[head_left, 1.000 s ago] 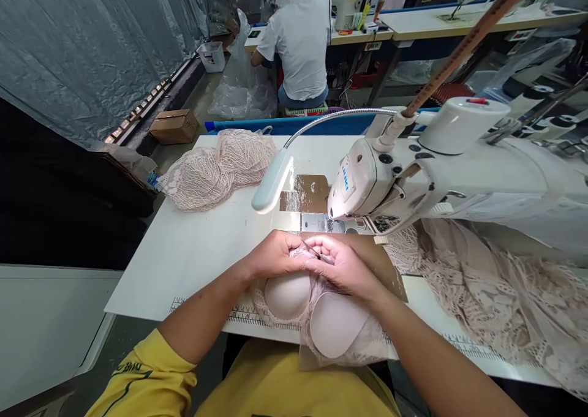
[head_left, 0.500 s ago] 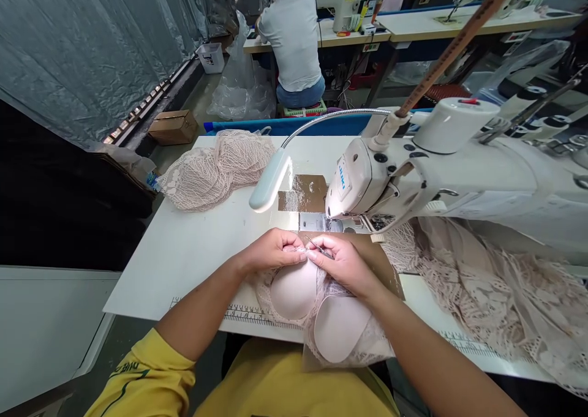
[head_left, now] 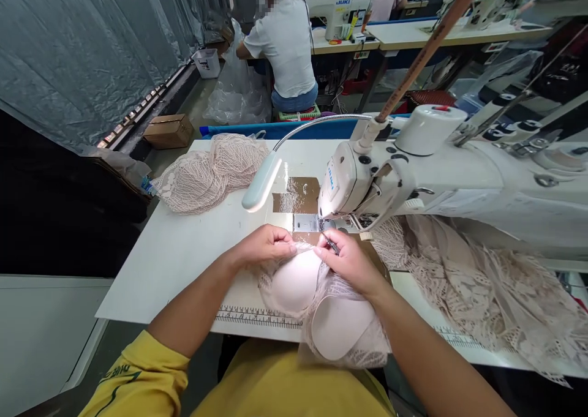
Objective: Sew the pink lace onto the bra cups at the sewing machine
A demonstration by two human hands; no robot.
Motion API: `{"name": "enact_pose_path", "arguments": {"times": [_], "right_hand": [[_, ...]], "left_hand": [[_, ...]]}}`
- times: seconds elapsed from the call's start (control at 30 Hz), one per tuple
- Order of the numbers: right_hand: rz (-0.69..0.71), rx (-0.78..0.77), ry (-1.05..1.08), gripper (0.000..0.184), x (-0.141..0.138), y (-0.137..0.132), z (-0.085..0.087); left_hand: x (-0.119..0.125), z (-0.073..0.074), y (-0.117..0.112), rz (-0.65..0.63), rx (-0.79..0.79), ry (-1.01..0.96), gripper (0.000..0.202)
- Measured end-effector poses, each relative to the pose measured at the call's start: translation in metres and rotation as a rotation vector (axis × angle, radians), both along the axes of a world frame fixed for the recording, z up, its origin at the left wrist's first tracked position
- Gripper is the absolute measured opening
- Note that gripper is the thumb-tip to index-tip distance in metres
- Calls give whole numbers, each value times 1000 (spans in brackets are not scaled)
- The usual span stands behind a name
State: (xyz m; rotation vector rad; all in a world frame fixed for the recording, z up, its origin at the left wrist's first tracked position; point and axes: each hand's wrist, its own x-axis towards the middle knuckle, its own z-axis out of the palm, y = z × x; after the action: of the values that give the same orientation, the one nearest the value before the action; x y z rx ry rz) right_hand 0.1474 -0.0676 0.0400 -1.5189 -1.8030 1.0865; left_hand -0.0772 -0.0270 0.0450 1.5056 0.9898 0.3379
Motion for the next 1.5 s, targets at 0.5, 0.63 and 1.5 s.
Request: {"name": "enact_pose_path", "arguments": {"times": [0.5, 0.63, 1.5], "right_hand": [[46, 197, -421, 33, 30, -2, -16], [45, 259, -446, 38, 31, -5, -23], [134, 243, -634, 43, 23, 1, -29]], "left_hand": [[37, 3, 2, -57, 905, 484, 27], [50, -9, -18, -202, 983, 513, 32], [49, -17, 26, -450, 1117, 542, 54]]}}
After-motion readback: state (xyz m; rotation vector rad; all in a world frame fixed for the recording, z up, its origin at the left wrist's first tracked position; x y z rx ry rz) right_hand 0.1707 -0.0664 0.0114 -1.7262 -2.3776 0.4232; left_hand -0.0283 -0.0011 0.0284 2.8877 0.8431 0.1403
